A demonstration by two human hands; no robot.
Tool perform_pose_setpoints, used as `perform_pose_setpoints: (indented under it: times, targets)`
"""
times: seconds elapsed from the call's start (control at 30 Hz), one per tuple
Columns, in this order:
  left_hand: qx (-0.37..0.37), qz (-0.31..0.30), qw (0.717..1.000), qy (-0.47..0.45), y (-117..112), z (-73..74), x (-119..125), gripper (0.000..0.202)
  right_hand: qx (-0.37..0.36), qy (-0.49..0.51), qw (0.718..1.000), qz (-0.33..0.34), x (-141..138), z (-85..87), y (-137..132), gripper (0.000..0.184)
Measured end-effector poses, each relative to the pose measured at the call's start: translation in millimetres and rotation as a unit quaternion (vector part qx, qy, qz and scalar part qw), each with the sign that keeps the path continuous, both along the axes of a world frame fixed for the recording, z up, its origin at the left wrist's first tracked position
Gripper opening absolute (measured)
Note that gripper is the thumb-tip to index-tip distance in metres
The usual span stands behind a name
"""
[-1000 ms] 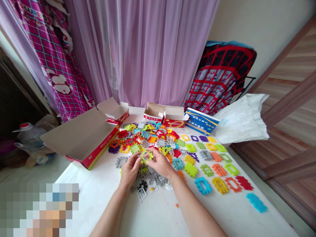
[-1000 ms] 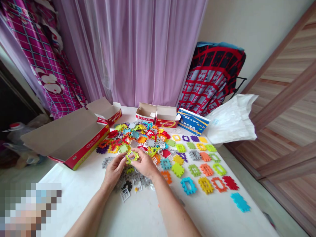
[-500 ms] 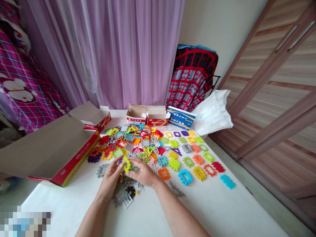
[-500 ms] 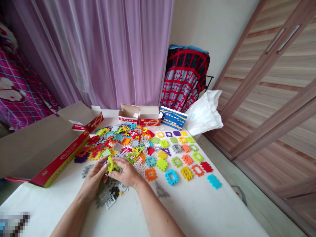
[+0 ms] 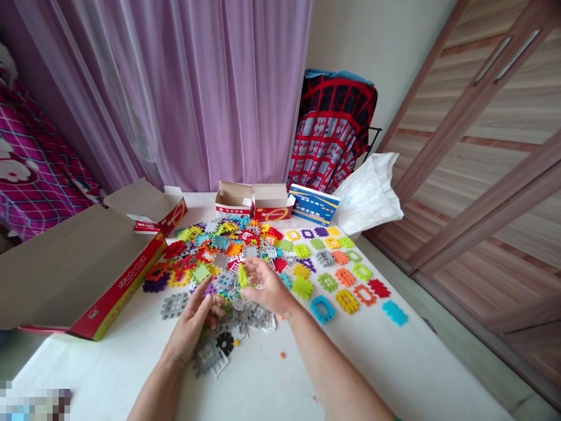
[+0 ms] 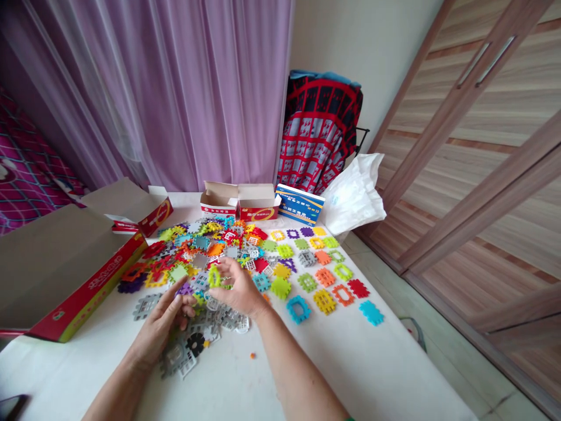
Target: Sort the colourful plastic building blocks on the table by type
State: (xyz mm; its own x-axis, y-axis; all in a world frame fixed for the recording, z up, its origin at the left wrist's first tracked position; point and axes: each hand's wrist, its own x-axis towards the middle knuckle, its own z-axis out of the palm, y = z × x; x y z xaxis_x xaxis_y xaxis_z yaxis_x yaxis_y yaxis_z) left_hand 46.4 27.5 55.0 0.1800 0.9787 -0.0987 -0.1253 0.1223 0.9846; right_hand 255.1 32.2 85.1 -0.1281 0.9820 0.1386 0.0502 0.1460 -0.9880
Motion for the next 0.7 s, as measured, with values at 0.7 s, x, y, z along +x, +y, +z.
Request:
perform_pose_setpoints:
  times: [0.7]
  targets:
    - [-0.053, 0.028, 0.998, 0.02, 7, 5.4, -17, 0.084, 0.091, -0.473, 0.858, -0.178, 164, -16.4, -9, 0.063]
